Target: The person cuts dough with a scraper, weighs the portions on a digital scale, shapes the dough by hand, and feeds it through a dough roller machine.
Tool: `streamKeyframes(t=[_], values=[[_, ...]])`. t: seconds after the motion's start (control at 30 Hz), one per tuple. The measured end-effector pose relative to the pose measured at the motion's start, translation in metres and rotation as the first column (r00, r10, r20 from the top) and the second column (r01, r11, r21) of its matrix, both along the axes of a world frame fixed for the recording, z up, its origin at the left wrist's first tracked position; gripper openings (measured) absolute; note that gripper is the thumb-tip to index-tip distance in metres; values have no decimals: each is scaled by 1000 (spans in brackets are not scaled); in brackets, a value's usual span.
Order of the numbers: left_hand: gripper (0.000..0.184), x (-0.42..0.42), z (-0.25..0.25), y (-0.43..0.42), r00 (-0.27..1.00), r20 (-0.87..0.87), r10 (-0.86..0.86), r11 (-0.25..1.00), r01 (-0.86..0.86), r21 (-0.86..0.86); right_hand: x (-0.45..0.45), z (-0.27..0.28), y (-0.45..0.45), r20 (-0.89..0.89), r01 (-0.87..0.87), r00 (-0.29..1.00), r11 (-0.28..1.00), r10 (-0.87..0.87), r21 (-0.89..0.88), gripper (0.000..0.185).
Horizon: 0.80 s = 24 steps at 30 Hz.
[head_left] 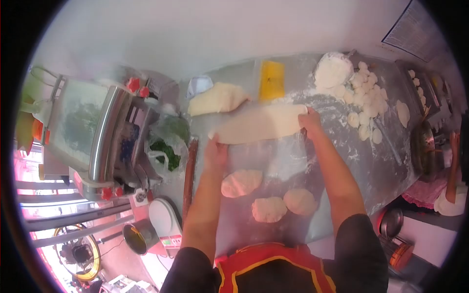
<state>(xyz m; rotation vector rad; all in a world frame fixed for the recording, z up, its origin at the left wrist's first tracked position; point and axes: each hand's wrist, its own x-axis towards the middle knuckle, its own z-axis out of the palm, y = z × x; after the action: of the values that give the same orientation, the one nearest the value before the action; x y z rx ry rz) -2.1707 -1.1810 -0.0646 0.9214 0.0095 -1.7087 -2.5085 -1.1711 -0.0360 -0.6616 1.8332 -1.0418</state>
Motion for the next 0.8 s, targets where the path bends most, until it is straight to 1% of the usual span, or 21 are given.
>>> streamKeyframes(t=[0.03,0.1,0.13,0.17,0.2,0.23,0.27,0.3,0.33,0.37,0.4,0.43,0.47,0.53,0.57,0.63,0.67,0.7,0.73,0.77,0.8], values=[[34,6,8,-2,996,87,-28,999,30,-21,2,-9,-2,-153,-45,988,997,35,-64,36],[33,21,19,1,962,260,-81,994,96,-43,10,-30,2,-443,-171,893,972,83,-162,35],[32,34,19,4,880,435,-192,975,223,-20,19,-23,14,-594,-217,802,956,59,-199,33],[31,47,18,5,756,586,-292,939,343,25,30,-1,23,-727,-275,686,933,22,-232,31],[31,59,18,15,597,709,-376,889,449,94,43,11,31,-833,-342,552,904,-27,-257,30],[31,64,20,35,431,848,-307,900,422,110,59,9,45,-764,-436,623,885,165,-164,33],[31,65,24,53,241,945,-223,910,399,112,74,8,63,-669,-532,659,842,343,-92,35],[31,65,30,65,38,992,-121,920,380,98,88,9,76,-559,-626,661,779,500,-44,38],[29,72,33,84,-187,940,-285,794,503,341,105,1,93,-510,-717,601,697,616,-2,42],[33,71,43,107,-232,931,-283,738,567,366,123,-7,111,-455,-797,525,603,719,33,46],[36,63,53,128,-276,922,-272,678,625,387,143,-6,128,-509,-762,564,647,650,-18,47],[39,58,48,143,-251,938,-240,699,625,346,159,-4,140,-558,-726,599,683,574,-76,48],[41,53,45,152,-227,952,-204,721,623,303,166,-2,144,-590,-713,588,699,553,-55,48],[43,47,43,157,-222,918,-328,687,611,393,180,4,146,-660,-687,556,726,505,-23,47],[44,44,44,153,-212,901,-378,673,605,425,182,1,147,-665,-696,530,718,527,15,47],[47,43,8,165,-327,945,-25,706,663,249,177,-13,146,-683,-725,462,684,566,77,45],[48,39,-11,173,-425,898,116,679,694,241,173,-23,151,-665,-723,514,691,541,4,42],[49,35,-18,168,-513,819,257,652,717,245,169,-29,154,-644,-717,565,694,516,-72,39],[49,34,10,153,-408,908,97,645,720,255,167,-18,157,-562,-689,629,720,536,-84,37],[50,34,59,150,-280,957,-71,625,736,261,168,0,156,-469,-657,689,750,553,-80,35],[50,36,88,148,-142,960,-243,592,762,263,173,22,148,-368,-629,735,776,570,-54,33]])
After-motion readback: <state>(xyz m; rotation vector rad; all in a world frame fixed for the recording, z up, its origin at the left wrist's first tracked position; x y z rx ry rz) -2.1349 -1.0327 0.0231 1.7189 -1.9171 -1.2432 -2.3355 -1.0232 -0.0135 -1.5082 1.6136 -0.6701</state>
